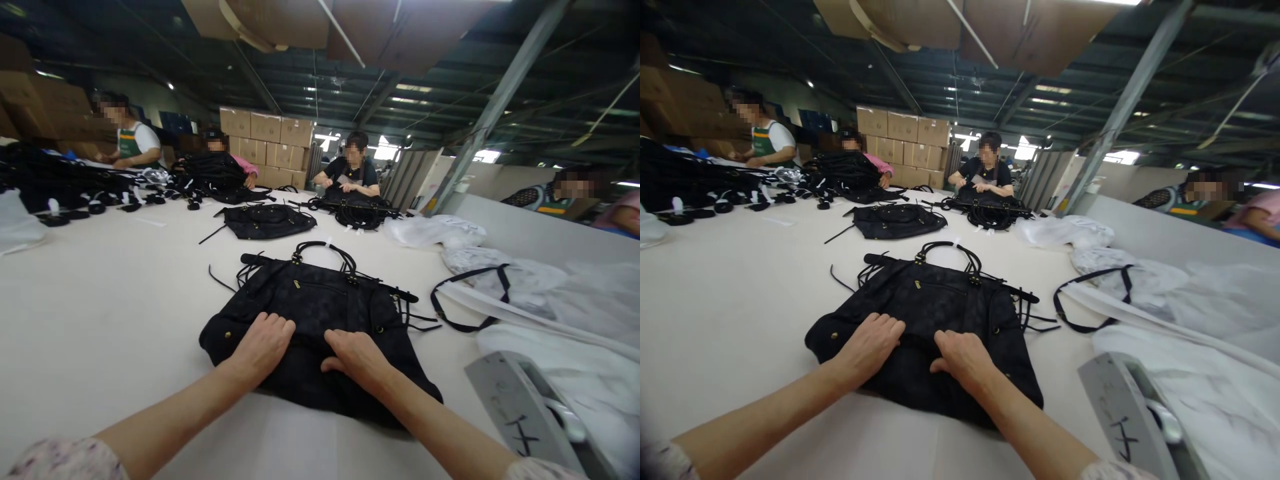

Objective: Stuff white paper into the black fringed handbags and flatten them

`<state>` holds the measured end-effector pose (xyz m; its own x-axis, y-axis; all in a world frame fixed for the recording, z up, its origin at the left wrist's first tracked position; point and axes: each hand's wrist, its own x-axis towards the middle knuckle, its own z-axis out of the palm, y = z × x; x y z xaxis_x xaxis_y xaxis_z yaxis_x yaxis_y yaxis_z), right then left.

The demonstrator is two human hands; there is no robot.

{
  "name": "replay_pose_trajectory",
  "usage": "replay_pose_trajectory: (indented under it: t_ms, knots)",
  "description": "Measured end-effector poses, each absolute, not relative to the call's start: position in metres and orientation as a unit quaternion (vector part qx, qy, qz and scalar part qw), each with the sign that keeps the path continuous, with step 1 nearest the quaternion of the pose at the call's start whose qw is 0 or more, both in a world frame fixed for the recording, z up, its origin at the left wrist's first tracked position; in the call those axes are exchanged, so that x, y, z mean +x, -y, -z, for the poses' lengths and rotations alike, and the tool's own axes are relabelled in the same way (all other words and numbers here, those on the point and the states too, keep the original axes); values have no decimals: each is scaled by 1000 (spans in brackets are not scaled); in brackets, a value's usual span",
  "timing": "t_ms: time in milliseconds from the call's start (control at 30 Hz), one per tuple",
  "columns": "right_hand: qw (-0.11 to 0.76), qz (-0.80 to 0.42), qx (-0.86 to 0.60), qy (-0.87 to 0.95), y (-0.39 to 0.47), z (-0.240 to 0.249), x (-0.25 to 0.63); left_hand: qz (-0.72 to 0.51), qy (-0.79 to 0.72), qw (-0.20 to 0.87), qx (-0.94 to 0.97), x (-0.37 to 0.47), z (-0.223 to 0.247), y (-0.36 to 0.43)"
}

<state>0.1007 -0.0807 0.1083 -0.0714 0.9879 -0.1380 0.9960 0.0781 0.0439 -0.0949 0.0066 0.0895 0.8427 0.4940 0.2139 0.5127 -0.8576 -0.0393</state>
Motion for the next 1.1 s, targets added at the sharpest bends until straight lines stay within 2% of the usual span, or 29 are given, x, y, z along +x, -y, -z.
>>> replay_pose_trajectory:
  t_ms: [100,200,267,400,500,667,867,1000,1033,1100]
  knots:
    - [50,30,692,-719,85,-111,98,144,300,52,-942,-73,-90,13]
    - [-15,59,720,-691,90,-117,108,160,284,44,-944,-57,-80,20]
    - [-46,178,711,-679,92,-125,124,163,269,43,-948,-53,-74,18]
    - [-67,522,629,-572,100,-147,162,179,255,45,-949,-53,-70,10]
    - [-67,579,622,-524,105,-154,177,189,240,41,-951,-56,-71,9]
    - [-56,558,641,-524,103,-145,182,228,213,10,-950,-59,-70,5]
    - [-124,262,734,-614,115,-123,178,208,222,22,-952,-56,-66,-1]
    - [-77,84,731,-673,136,-111,170,207,221,33,-953,-55,-67,-1]
    - [-59,62,738,-669,141,-111,171,209,219,36,-952,-55,-67,0]
    - [-52,99,756,-645,150,-118,179,213,214,41,-952,-55,-67,0]
